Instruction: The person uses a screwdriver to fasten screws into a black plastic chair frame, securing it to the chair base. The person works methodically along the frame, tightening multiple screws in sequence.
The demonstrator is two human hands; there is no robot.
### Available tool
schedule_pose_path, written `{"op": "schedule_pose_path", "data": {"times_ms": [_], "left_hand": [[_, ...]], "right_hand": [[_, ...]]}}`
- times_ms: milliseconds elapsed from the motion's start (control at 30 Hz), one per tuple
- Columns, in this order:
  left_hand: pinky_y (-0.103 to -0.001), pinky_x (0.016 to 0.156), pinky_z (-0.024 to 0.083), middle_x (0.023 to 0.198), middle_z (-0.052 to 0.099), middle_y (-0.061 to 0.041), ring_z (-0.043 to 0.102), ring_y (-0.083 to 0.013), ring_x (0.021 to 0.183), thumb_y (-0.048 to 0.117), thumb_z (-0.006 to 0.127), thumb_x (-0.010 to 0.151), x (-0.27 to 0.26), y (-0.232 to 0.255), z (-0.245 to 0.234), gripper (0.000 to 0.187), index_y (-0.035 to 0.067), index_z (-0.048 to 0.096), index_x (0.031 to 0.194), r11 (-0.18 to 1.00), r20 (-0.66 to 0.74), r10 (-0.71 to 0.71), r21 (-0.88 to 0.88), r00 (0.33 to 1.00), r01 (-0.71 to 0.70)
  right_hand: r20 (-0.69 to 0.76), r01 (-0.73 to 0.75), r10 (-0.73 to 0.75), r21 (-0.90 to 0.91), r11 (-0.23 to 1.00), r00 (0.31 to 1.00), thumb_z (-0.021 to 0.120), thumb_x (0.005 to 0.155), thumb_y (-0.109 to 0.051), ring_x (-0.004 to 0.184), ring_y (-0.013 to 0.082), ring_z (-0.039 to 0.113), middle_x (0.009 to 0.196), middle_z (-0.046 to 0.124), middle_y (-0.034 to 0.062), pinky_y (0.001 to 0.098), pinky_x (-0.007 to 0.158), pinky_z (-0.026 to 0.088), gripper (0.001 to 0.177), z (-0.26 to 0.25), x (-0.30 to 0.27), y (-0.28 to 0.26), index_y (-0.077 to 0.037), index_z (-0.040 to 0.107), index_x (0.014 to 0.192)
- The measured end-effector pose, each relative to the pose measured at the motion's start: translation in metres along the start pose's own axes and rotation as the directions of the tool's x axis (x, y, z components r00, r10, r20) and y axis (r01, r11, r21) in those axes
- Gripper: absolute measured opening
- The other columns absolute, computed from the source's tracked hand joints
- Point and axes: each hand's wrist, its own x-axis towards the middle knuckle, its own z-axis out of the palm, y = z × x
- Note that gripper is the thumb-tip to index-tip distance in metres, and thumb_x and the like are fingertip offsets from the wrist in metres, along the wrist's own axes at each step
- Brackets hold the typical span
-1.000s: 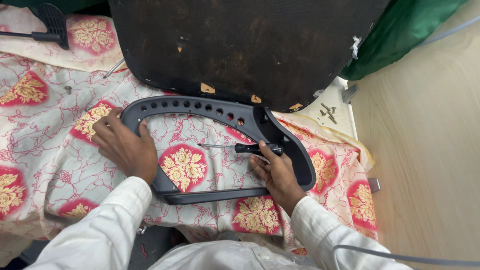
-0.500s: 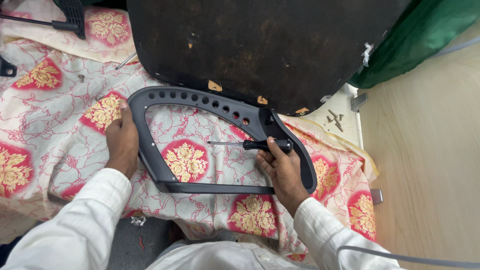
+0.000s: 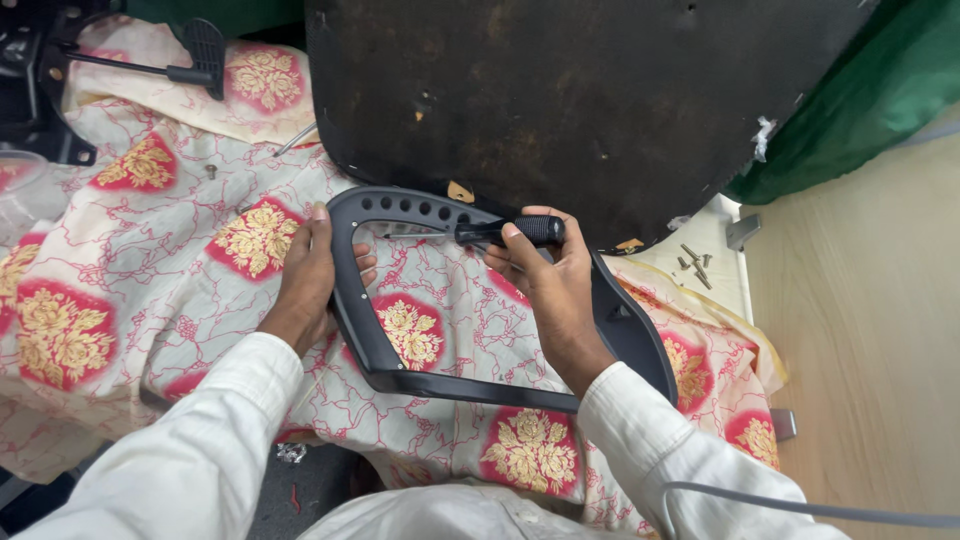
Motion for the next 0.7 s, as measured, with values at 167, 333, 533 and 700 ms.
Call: {"op": "schedule_pose_path", "data": {"times_ms": [167,333,533,700], "left_hand": [[-0.038,0.065,0.060,0.096,0.067,-0.003,0.070,-0.0147,0.082,0.047,0.054,0.100,0.012,-0.003,-0.026,0.045,0.008,0.060,0.123,0.999,0.099,-0.041,-0.008,0.994,0.042],[-0.044,0.065,0.061,0.099,0.065,-0.004,0.065,-0.0170,0.079,0.033,0.065,0.096,0.024,-0.004,-0.042,0.032,0.011,0.068,0.119,0.985,0.125,-0.143,-0.082,0.982,0.154],[-0.046,0.072,0.063,0.101,0.066,-0.008,0.066,-0.0205,0.083,0.029,0.075,0.089,0.033,0.003,-0.045,0.036,0.003,0.069,0.113,0.964,0.158,-0.191,-0.157,0.969,0.215],[-0.048,0.077,0.063,0.101,0.068,-0.008,0.068,-0.0210,0.085,0.028,0.076,0.087,0.033,0.010,-0.049,0.036,0.002,0.070,0.111,0.958,0.192,-0.217,-0.145,0.957,0.246]], "right_hand": [[0.043,0.054,-0.051,-0.082,0.995,0.998,0.071,0.092,-0.013,0.088,0.0193,0.074,0.102,0.063,0.0110,0.0340,0.084,0.067,0.034,0.016,-0.002,0.002,-0.004,0.054,0.120],[0.053,0.102,-0.095,-0.154,0.983,0.994,0.071,0.092,-0.013,0.087,0.0172,0.073,0.098,0.065,0.0084,0.0323,0.082,0.066,0.033,0.021,-0.004,-0.001,-0.006,0.054,0.120],[0.051,0.148,-0.141,-0.203,0.968,0.989,0.071,0.093,-0.013,0.087,0.0161,0.073,0.097,0.065,0.0076,0.0319,0.082,0.065,0.032,0.031,-0.008,-0.005,-0.005,0.054,0.119],[0.059,0.131,-0.121,-0.222,0.966,0.991,0.069,0.093,-0.012,0.088,0.0155,0.074,0.097,0.065,0.0069,0.0311,0.084,0.067,0.031,0.045,-0.009,-0.002,-0.006,0.054,0.119]]}}
